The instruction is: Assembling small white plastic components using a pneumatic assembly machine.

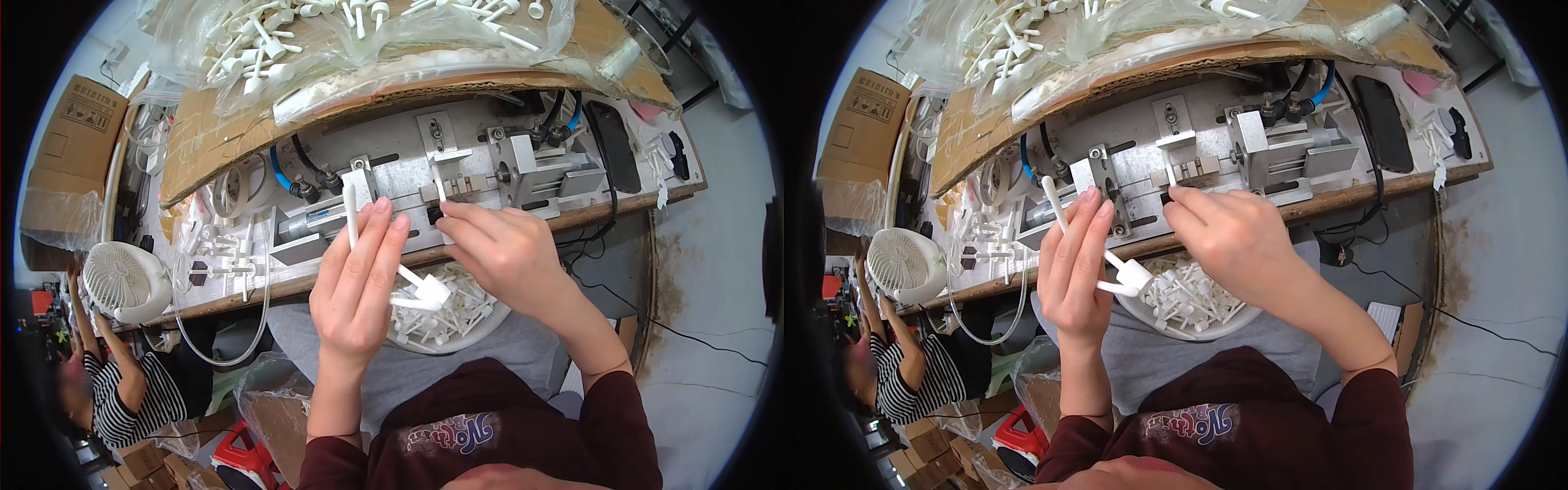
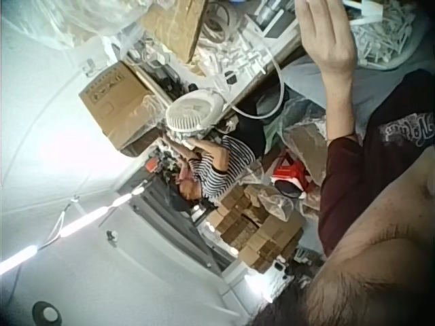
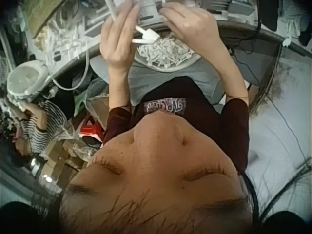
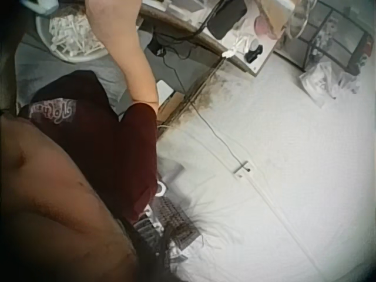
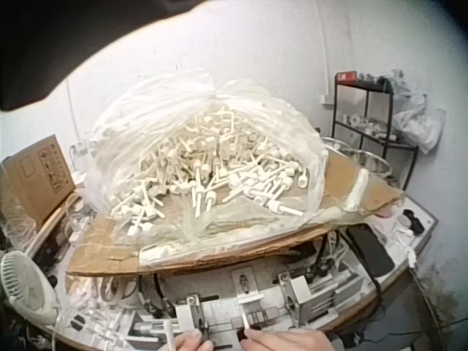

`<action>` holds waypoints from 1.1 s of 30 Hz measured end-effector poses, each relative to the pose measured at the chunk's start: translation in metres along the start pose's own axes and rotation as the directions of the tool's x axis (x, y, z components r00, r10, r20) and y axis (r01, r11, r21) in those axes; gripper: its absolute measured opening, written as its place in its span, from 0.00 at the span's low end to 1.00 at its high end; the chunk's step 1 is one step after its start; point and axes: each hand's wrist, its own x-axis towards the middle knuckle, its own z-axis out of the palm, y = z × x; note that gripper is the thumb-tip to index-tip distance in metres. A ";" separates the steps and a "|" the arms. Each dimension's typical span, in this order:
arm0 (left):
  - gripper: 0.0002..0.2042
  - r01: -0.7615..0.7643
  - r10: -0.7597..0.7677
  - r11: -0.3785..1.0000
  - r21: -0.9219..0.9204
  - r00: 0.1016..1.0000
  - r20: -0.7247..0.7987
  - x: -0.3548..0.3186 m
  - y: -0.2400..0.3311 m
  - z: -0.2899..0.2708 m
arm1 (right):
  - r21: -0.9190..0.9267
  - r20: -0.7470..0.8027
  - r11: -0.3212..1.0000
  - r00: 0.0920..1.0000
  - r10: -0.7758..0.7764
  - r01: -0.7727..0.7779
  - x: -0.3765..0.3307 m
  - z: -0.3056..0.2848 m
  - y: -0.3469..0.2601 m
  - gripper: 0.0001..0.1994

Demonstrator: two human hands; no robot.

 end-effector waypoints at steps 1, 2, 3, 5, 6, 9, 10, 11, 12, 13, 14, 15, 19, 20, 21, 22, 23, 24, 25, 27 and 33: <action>0.18 -0.022 0.022 0.999 0.025 1.000 0.008 0.000 -0.001 0.000 | 0.190 0.020 0.980 0.998 0.059 -0.062 -0.002 -0.006 0.000 0.16; 0.18 -0.037 0.037 0.999 0.023 0.999 0.025 0.000 -0.001 0.000 | 0.371 0.051 0.920 0.992 0.113 -0.124 -0.003 -0.010 -0.001 0.16; 0.17 -0.047 0.046 0.999 0.020 0.998 0.043 0.000 0.000 0.000 | 0.506 0.075 0.851 0.990 0.121 -0.142 -0.005 -0.011 -0.003 0.18; 0.17 -0.093 0.090 0.995 0.037 0.993 0.076 0.001 0.004 0.001 | 0.734 0.125 0.655 0.984 0.129 -0.179 -0.010 -0.014 -0.007 0.22; 0.17 -0.105 0.102 0.994 0.036 0.992 0.076 0.002 0.005 0.001 | 0.785 0.136 0.590 0.981 0.137 -0.191 -0.012 -0.014 -0.010 0.22; 0.18 -0.136 0.134 0.991 0.017 0.988 0.081 0.003 0.006 0.003 | 0.884 0.135 0.442 0.988 0.076 -0.155 -0.013 -0.018 -0.009 0.19; 0.18 -0.141 0.141 0.990 0.000 0.986 0.084 0.003 0.007 0.004 | 0.860 0.162 0.476 0.983 0.083 -0.182 -0.015 -0.019 -0.009 0.19; 0.18 -0.146 0.147 0.989 -0.017 0.985 0.088 0.003 0.007 0.004 | 0.835 0.189 0.508 0.978 0.090 -0.209 -0.018 -0.019 -0.009 0.19; 0.18 -0.153 0.156 0.988 -0.036 0.983 0.092 0.004 0.008 0.005 | 0.808 0.214 0.540 0.971 0.102 -0.235 -0.021 -0.018 -0.008 0.18; 0.18 -0.125 0.131 0.990 -0.062 0.986 0.103 0.003 0.008 0.005 | 0.830 0.196 0.499 0.968 0.156 -0.248 -0.023 -0.016 -0.007 0.18; 0.18 -0.084 0.089 0.994 -0.066 0.993 0.073 0.002 0.007 0.005 | 0.851 0.179 0.457 0.961 0.210 -0.259 -0.024 -0.014 -0.006 0.18; 0.18 -0.044 0.047 0.996 -0.077 0.998 0.043 -0.001 0.003 0.007 | 0.869 0.165 0.415 0.949 0.268 -0.268 -0.027 -0.012 -0.004 0.17; 0.16 0.191 -0.193 0.961 -0.199 0.981 0.011 -0.005 0.006 -0.003 | 0.437 -0.085 0.884 0.970 0.227 -0.169 -0.026 0.002 0.008 0.18; 0.16 0.251 -0.253 0.937 -0.243 0.967 0.024 -0.003 0.008 -0.005 | 0.345 -0.109 0.929 0.978 0.179 -0.132 -0.025 0.007 0.008 0.17; 0.15 0.296 -0.304 0.886 -0.357 0.952 0.035 -0.005 0.009 -0.005 | 0.252 -0.125 0.963 0.984 0.126 -0.091 -0.024 0.012 0.007 0.17; 0.14 0.337 -0.352 0.840 -0.425 0.935 0.044 -0.005 0.012 -0.005 | 0.156 -0.137 0.986 0.988 0.072 -0.050 -0.021 0.016 0.005 0.17; 0.14 0.374 -0.399 0.788 -0.490 0.915 0.056 -0.006 0.015 -0.004 | 0.072 -0.124 0.997 0.991 0.041 -0.032 -0.017 0.015 0.002 0.15; 0.14 0.406 -0.443 0.729 -0.552 0.893 0.071 -0.006 0.016 -0.004 | 0.013 -0.117 1.000 0.993 0.024 -0.022 -0.015 0.016 0.002 0.14; 0.14 0.397 -0.424 0.720 -0.570 0.901 0.092 -0.009 0.014 -0.005 | -0.047 -0.109 0.999 0.994 0.008 -0.013 -0.013 0.017 0.002 0.13; 0.16 0.380 -0.383 0.699 -0.606 0.914 0.131 -0.015 0.009 -0.006 | -0.126 -0.095 0.992 0.995 -0.010 -0.002 -0.009 0.017 0.002 0.14; 0.18 0.375 -0.391 0.632 -0.679 0.910 0.139 -0.019 0.011 0.000 | -0.187 -0.068 0.982 0.998 0.005 -0.018 -0.002 0.013 -0.002 0.17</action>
